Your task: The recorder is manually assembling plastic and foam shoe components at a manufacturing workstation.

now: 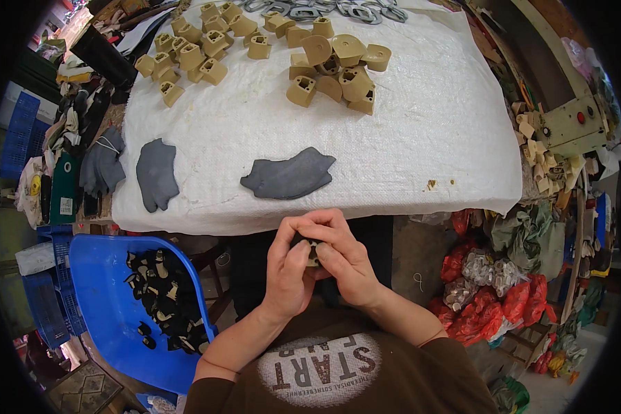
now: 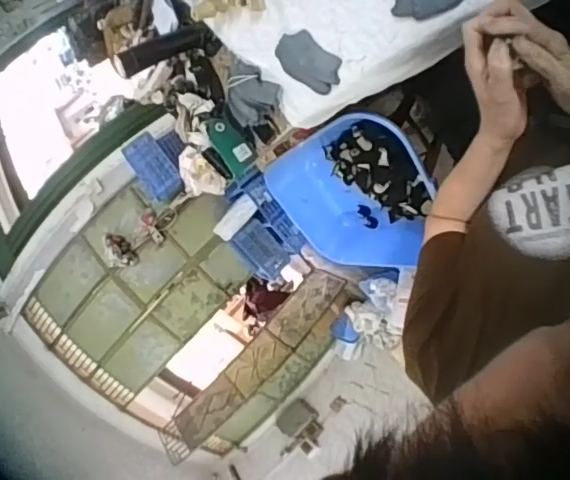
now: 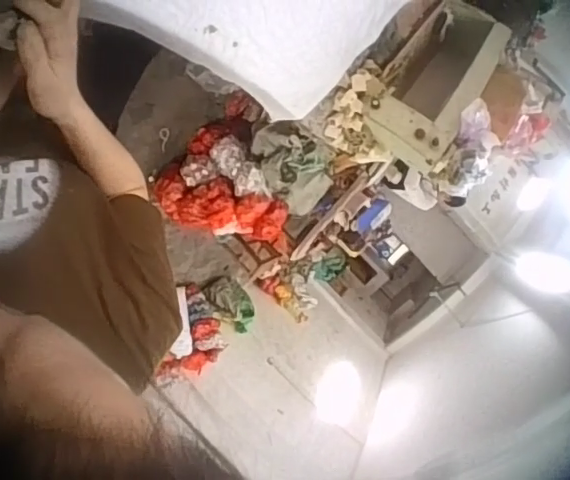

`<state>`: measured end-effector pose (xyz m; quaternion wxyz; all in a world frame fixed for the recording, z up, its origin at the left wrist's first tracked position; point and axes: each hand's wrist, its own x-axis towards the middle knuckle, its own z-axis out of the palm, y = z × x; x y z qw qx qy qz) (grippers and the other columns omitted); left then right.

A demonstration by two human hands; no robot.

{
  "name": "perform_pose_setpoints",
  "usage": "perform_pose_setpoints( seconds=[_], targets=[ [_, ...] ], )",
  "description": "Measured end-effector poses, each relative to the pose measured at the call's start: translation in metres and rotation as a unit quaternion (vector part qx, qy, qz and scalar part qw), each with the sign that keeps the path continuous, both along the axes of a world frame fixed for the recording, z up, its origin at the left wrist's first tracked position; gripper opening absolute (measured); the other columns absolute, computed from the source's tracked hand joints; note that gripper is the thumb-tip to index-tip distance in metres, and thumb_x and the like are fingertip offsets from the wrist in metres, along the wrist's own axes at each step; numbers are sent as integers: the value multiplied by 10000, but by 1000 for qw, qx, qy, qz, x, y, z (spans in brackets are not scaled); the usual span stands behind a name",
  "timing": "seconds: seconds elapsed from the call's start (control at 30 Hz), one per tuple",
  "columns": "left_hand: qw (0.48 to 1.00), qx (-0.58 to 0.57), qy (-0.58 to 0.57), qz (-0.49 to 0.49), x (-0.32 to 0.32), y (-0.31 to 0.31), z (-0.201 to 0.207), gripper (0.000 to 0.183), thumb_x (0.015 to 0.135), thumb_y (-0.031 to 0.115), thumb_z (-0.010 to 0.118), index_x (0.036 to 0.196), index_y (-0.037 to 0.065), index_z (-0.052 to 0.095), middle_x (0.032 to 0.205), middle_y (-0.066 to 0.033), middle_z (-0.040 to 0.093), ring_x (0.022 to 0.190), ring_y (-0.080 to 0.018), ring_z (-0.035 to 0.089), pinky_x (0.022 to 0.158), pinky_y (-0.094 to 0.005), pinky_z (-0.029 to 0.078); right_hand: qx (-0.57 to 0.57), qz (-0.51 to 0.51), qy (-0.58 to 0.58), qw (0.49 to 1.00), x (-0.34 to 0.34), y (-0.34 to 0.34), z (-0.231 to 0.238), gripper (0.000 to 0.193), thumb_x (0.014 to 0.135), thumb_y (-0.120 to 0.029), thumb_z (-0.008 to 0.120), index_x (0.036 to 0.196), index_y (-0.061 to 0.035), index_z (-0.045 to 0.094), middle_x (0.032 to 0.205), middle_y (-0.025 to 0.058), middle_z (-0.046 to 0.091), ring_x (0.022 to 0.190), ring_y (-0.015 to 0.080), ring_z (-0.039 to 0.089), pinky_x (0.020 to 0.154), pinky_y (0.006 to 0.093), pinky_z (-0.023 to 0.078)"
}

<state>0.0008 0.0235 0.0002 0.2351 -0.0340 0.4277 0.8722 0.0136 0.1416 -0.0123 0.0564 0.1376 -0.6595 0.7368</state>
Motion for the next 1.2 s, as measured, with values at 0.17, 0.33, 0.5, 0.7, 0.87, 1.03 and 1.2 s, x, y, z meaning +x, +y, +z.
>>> perform_pose_setpoints(
  seconds=[0.17, 0.33, 0.5, 0.7, 0.87, 1.03, 1.2],
  targets=[
    [993, -75, 60, -64, -2, -8, -8, 326, 860, 216, 476, 1131, 55, 392, 1005, -64, 490, 867, -94, 501, 733, -232, 444, -71, 17, -80, 994, -2, 9, 5, 300, 917, -118, 465, 1198, -46, 539, 1133, 98, 437, 870, 150, 480, 727, 252, 436],
    [886, -337, 306, 90, -15, -10, -9, 502, 795, 86, 607, 1229, 10, 365, 1068, -99, 472, 864, -167, 496, 734, -295, 444, 188, -128, 48, 972, -7, 21, 1, 471, 836, -188, 621, 1264, -56, 475, 905, 90, 499, 719, 175, 506, 628, 281, 439],
    [754, -445, 478, 73, -16, -4, 0, 630, 686, -7, 714, 1239, 0, 413, 1080, -149, 503, 886, -224, 520, 702, -283, 448, 249, -53, -78, 964, -9, 14, 15, 487, 844, -173, 578, 1283, -13, 440, 806, 127, 557, 696, 199, 553, 655, 293, 448],
    [934, -241, 261, -42, -19, -22, -11, 530, 829, 142, 573, 1297, 1, 366, 1079, -120, 495, 871, -176, 501, 729, -255, 420, 155, -9, -113, 981, -10, 27, 10, 456, 883, -147, 415, 1310, 7, 381, 806, 167, 594, 675, 200, 580, 673, 317, 472],
    [928, -276, 225, -109, -14, -22, 1, 434, 904, 142, 432, 1307, 1, 353, 1071, -150, 544, 912, -191, 537, 829, -284, 416, 248, -9, -30, 968, -6, 22, 9, 479, 864, -142, 511, 1320, -50, 397, 799, 195, 573, 655, 339, 584, 614, 340, 474],
    [910, -273, 295, -102, -21, -29, -2, 462, 886, 115, 439, 1321, 10, 323, 1091, -142, 540, 963, -182, 538, 868, -280, 407, 341, -58, 55, 937, -15, 35, 17, 285, 890, -147, 506, 1153, -45, 545, 896, 155, 558, 764, 268, 562, 709, 311, 453],
    [915, -215, 304, -157, -17, -22, 4, 449, 890, 137, 432, 1301, -20, 344, 1101, -148, 542, 980, -190, 540, 860, -286, 409, -89, 56, -113, 988, -28, 32, 9, 185, 925, -152, 492, 942, -12, 610, 1038, 85, 529, 945, 130, 497, 824, 280, 408]
  ],
)
